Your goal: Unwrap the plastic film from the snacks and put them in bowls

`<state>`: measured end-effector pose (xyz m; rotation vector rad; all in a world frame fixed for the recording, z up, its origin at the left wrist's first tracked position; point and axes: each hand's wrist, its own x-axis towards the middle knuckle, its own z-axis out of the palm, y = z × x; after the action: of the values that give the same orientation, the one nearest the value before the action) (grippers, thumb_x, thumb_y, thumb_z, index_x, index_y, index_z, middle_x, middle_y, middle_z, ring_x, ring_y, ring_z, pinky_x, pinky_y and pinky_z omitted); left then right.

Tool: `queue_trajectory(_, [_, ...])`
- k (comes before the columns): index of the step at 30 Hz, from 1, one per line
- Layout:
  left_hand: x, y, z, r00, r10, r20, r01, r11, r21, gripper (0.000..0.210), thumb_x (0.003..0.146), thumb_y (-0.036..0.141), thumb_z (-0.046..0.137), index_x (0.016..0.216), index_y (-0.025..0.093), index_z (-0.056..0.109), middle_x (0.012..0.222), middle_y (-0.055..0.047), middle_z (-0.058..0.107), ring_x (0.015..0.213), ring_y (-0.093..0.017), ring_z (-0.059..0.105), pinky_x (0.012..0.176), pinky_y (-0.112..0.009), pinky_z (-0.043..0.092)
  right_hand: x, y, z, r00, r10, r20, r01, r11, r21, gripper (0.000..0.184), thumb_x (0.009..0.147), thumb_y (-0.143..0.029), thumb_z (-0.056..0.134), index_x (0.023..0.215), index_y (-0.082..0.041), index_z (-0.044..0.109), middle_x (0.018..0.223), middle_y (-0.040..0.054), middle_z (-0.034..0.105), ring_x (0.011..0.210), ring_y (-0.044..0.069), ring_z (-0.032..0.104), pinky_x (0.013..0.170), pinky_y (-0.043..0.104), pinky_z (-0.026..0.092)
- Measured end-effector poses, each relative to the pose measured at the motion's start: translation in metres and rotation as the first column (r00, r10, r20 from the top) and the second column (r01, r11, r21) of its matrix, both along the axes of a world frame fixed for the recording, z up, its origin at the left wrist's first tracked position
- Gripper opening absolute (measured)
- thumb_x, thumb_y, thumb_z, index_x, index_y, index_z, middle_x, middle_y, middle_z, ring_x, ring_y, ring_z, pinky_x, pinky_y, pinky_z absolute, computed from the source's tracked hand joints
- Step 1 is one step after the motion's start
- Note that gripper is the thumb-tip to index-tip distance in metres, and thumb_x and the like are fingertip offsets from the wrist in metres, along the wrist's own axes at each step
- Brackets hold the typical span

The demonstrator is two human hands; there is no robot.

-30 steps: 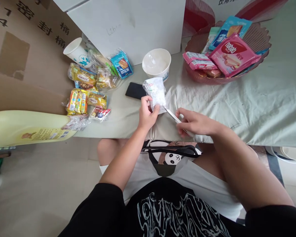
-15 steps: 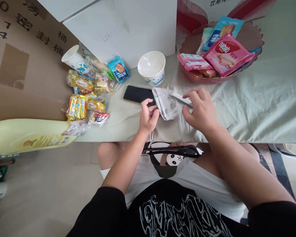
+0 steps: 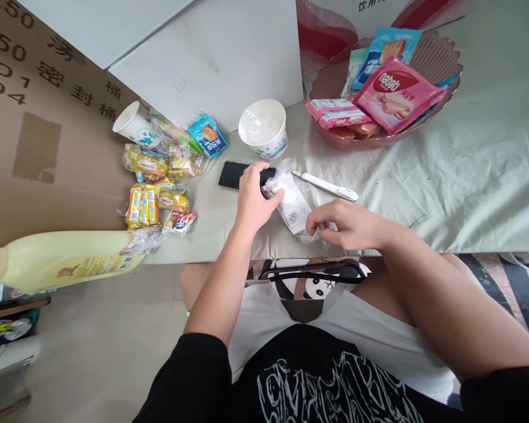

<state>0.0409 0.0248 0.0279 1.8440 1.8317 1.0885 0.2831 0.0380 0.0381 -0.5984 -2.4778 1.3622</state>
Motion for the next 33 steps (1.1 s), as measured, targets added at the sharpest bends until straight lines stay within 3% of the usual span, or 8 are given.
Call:
queue_trajectory(7, [-0.034, -0.017, 0.006, 0.786, 0.448, 0.426, -0.377, 0.893, -0.244, 0.002, 0.073, 0.020, 0.058, 0.075, 0.020, 0.057, 0.057, 0.003, 0.060, 0.049, -0.012, 0.058, 0.044, -0.020, 0.036, 0.009, 0.005, 0.003, 0.956, -0.233, 0.179, 0.201, 0.963, 0.178, 0.021, 0.086, -0.033, 0.055, 0.088, -0.018, 0.070, 0.083, 0.0074, 0.070, 0.080, 0.023, 0.061, 0.077, 0.037, 0.042])
queue_trajectory(10, [-0.048, -0.049, 0.004, 0.747, 0.553, 0.369, -0.473, 0.832, -0.291, 0.009, 0.068, 0.016, 0.055, 0.076, 0.020, 0.056, 0.051, 0.006, 0.056, 0.045, -0.011, 0.054, 0.045, -0.020, 0.037, 0.008, 0.005, -0.003, 0.821, -0.553, 0.140, 0.444, 0.773, 0.452, 0.019, 0.089, -0.030, 0.057, 0.096, -0.019, 0.072, 0.096, 0.0127, 0.070, 0.095, 0.031, 0.061, 0.083, 0.045, 0.043])
queue_trajectory(12, [-0.048, -0.067, 0.006, 0.793, 0.518, 0.319, -0.517, 0.851, -0.097, 0.009, 0.070, 0.015, 0.055, 0.076, 0.021, 0.055, 0.056, 0.006, 0.057, 0.052, -0.011, 0.058, 0.054, -0.021, 0.045, 0.006, 0.004, -0.004, 0.727, -0.687, -0.007, 0.583, 0.611, 0.535, 0.021, 0.091, -0.022, 0.054, 0.103, -0.021, 0.071, 0.106, 0.0144, 0.069, 0.101, 0.033, 0.060, 0.083, 0.047, 0.044])
queue_trajectory(14, [-0.037, -0.074, 0.012, 0.901, 0.385, 0.200, -0.415, 0.900, 0.135, 0.005, 0.077, 0.016, 0.056, 0.077, 0.021, 0.057, 0.065, 0.003, 0.062, 0.063, -0.013, 0.063, 0.065, -0.024, 0.051, 0.002, 0.000, -0.004, 0.723, -0.678, -0.133, 0.630, 0.567, 0.531, 0.022, 0.093, -0.020, 0.052, 0.105, -0.023, 0.071, 0.106, 0.0130, 0.069, 0.098, 0.031, 0.061, 0.083, 0.045, 0.046])
queue_trajectory(18, [-0.006, -0.048, 0.028, 0.980, -0.081, -0.182, 0.101, 0.990, 0.102, 0.023, 0.084, 0.018, 0.062, 0.106, 0.021, 0.067, 0.109, -0.007, 0.075, 0.107, -0.022, 0.069, 0.099, -0.038, 0.053, -0.011, -0.011, -0.008, 0.919, -0.369, -0.138, 0.381, 0.747, 0.544, 0.022, 0.095, -0.022, 0.053, 0.110, -0.024, 0.070, 0.103, 0.0081, 0.073, 0.095, 0.026, 0.065, 0.082, 0.040, 0.046])
queue_trajectory(22, [0.009, -0.006, 0.030, 0.903, -0.336, -0.268, 0.232, 0.907, -0.352, 0.038, 0.084, 0.022, 0.069, 0.123, 0.021, 0.067, 0.125, -0.011, 0.074, 0.118, -0.027, 0.066, 0.100, -0.039, 0.051, -0.021, -0.018, -0.013, 0.941, -0.337, 0.023, 0.246, 0.730, 0.638, 0.039, 0.090, -0.012, 0.055, 0.124, -0.026, 0.067, 0.121, 0.0076, 0.073, 0.100, 0.026, 0.064, 0.080, 0.039, 0.041])
queue_trajectory(26, [0.003, 0.006, 0.024, 0.952, -0.249, -0.178, 0.146, 0.879, -0.454, 0.014, 0.090, 0.029, 0.063, 0.086, 0.019, 0.072, 0.080, -0.006, 0.074, 0.077, -0.021, 0.067, 0.071, -0.031, 0.047, -0.021, -0.018, -0.007, 0.792, -0.611, -0.006, 0.475, 0.609, 0.635, 0.030, 0.093, -0.010, 0.049, 0.102, -0.024, 0.074, 0.111, 0.0103, 0.073, 0.094, 0.026, 0.062, 0.074, 0.038, 0.038])
queue_trajectory(33, [-0.001, -0.011, 0.023, 0.877, 0.227, 0.424, 0.024, 0.860, -0.510, 0.026, 0.082, 0.038, 0.068, 0.067, 0.017, 0.062, 0.062, 0.001, 0.059, 0.056, -0.011, 0.050, 0.054, -0.024, 0.036, -0.036, -0.033, -0.001, 0.867, -0.423, 0.264, 0.424, 0.904, 0.054, 0.031, 0.095, -0.035, 0.049, 0.117, -0.018, 0.063, 0.091, 0.0084, 0.076, 0.082, 0.026, 0.069, 0.072, 0.037, 0.045])
